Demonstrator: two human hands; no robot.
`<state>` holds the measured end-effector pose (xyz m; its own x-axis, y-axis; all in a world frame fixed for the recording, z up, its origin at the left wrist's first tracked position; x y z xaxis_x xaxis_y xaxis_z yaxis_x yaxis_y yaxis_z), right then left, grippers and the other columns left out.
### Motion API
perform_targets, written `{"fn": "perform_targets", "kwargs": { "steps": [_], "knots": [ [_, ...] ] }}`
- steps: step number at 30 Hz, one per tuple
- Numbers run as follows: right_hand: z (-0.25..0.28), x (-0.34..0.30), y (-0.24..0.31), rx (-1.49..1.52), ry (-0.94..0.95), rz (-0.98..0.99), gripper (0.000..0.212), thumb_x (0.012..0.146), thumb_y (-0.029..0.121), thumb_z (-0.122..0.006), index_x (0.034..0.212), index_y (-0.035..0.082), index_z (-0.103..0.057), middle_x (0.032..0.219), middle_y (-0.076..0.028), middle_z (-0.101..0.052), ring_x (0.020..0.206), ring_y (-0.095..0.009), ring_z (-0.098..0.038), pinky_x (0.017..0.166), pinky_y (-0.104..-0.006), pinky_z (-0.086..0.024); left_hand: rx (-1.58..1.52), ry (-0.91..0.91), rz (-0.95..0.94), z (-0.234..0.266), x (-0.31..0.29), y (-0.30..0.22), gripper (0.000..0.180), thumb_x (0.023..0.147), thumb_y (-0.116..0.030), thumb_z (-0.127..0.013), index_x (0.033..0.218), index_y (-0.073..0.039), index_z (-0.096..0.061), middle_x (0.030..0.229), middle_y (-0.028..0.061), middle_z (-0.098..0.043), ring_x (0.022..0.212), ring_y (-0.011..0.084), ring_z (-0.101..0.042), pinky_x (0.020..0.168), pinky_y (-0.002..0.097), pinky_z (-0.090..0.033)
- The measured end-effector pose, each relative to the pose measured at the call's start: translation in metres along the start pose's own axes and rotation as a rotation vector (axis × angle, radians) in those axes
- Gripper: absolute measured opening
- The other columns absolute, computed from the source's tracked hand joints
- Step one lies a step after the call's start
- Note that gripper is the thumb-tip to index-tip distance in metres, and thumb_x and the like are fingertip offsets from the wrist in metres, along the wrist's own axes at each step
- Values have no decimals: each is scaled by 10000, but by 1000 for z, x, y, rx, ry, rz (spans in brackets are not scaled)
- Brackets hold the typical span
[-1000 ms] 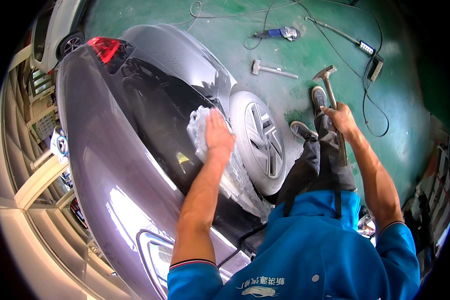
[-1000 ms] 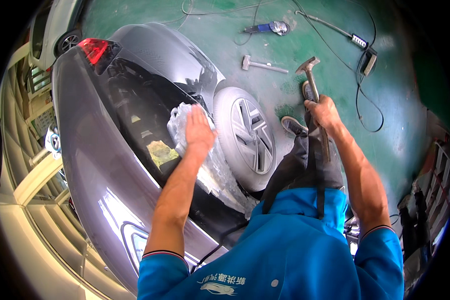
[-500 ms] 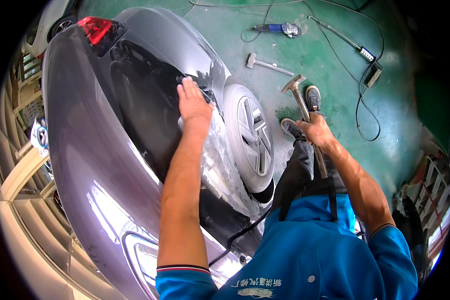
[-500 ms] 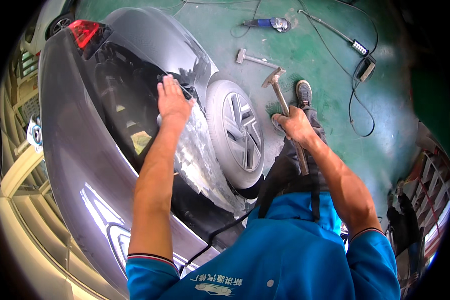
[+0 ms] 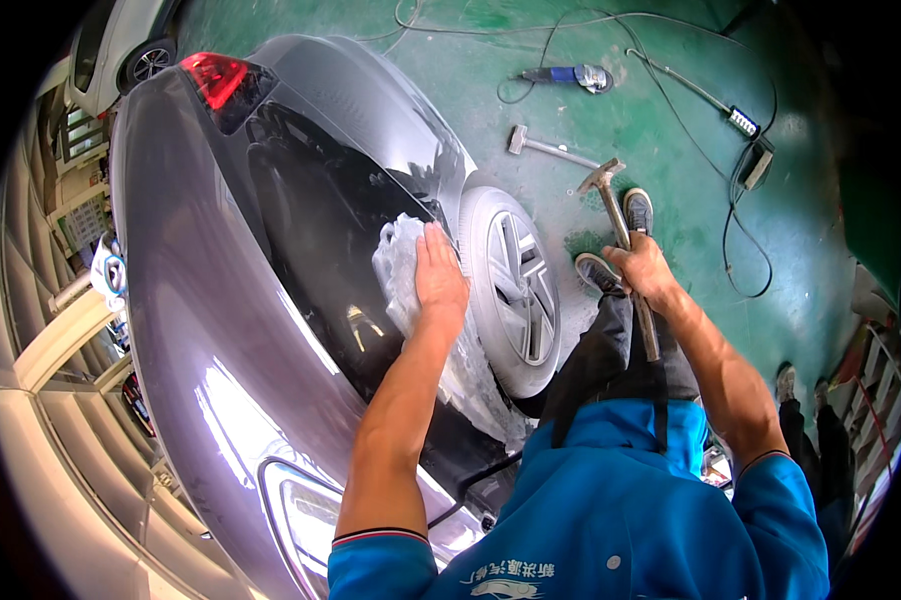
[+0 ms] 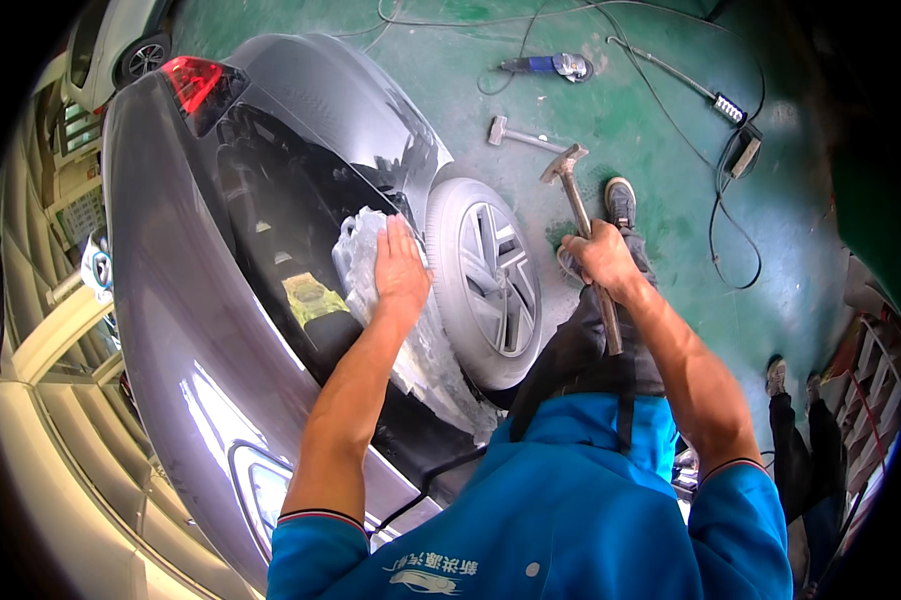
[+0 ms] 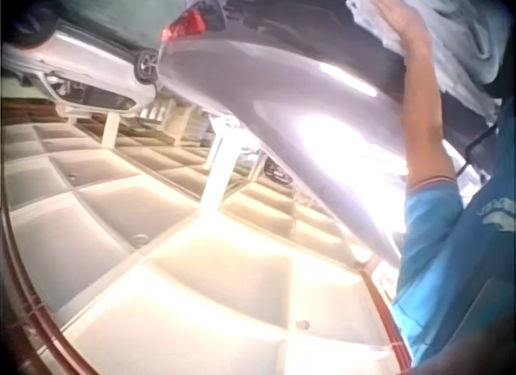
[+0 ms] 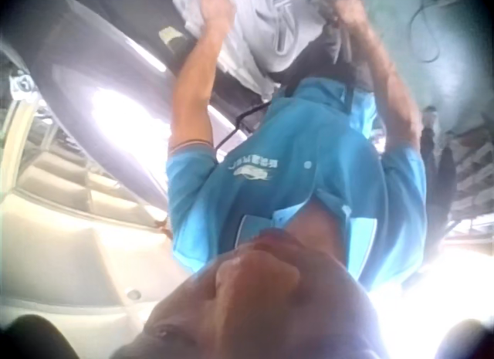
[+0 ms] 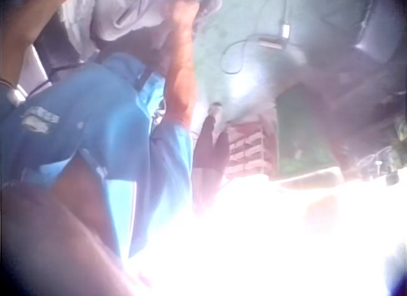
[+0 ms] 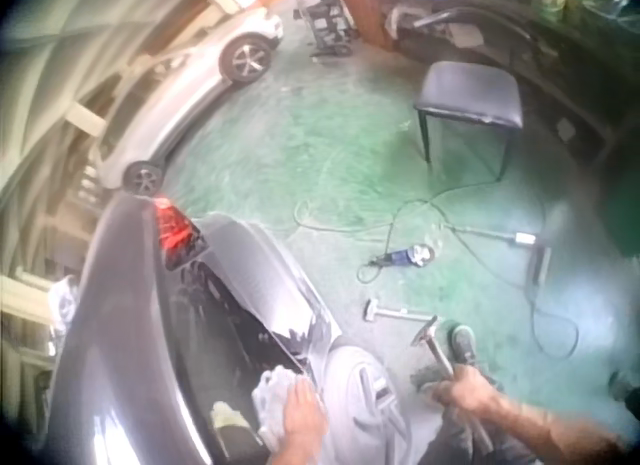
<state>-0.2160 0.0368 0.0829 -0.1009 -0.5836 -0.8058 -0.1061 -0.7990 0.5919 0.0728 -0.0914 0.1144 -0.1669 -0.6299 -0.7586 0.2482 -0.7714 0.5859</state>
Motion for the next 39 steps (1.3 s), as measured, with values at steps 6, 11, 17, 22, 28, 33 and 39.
{"fn": "perform_targets", "kwargs": {
  "steps": [6,11,17,22,28,33,39],
  "knots": [
    [-29,4,-1,76,66,35,327,911,265,-686,894,-32,-551,648,-48,-543,496,-157,-544,457,-329,-450,-72,-85,27,2,-10,14,827,977,-585,-433,1540,7,-308,1649,168,-193,1536,337,-99,1227,502,-64],
    [-83,-16,29,30,131,61,462,943,385,-651,1040,-62,-585,737,-150,-615,615,-247,-643,586,-393,-522,-102,-144,142,12,11,58,817,984,-575,-423,1545,6,-296,1647,149,-212,1536,330,-97,1226,510,-62],
    [-156,-5,27,-174,238,170,525,941,429,-609,987,-94,-606,935,-335,-654,951,-468,-651,823,-500,-488,-201,-77,31,0,-36,-7,820,967,-560,-466,1530,18,-322,1640,162,-223,1536,321,-103,1230,498,-44],
    [-191,4,61,-96,218,291,504,948,400,-620,867,-95,-568,761,-308,-632,721,-426,-666,667,-483,-507,-411,-135,63,4,-70,-24,798,937,-533,-542,1482,33,-406,1597,167,-320,1526,344,-126,1237,471,-56],
    [-192,3,83,-46,214,275,465,951,335,-624,935,-129,-582,691,-262,-626,548,-331,-648,533,-443,-502,-755,-263,164,14,-99,-27,850,852,-488,-683,1423,93,-439,1547,241,-362,1506,350,-200,1234,467,-106],
    [-203,4,86,-180,237,328,452,930,318,-648,935,-129,-584,674,-227,-614,553,-307,-648,521,-428,-499,-867,-350,220,16,-115,-44,838,817,-476,-717,1388,89,-477,1503,250,-418,1481,365,-260,1227,462,-141],
    [-210,2,89,-80,283,237,382,950,294,-650,857,-64,-553,651,-92,-562,451,-170,-527,433,-356,-434,-1021,-393,202,4,-138,-80,749,837,-409,-699,1364,83,-494,1471,254,-435,1442,388,-315,1210,483,-190]
  ]
}}
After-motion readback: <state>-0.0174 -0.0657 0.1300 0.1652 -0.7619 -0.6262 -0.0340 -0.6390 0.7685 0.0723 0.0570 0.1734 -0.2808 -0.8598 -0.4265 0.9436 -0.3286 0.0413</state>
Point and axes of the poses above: each hand's wrist, its own x-axis towards the middle knuckle, its own z-axis out of the back of the hand, y = z × x, the point moved 9 cm from there along x, towards the middle knuckle
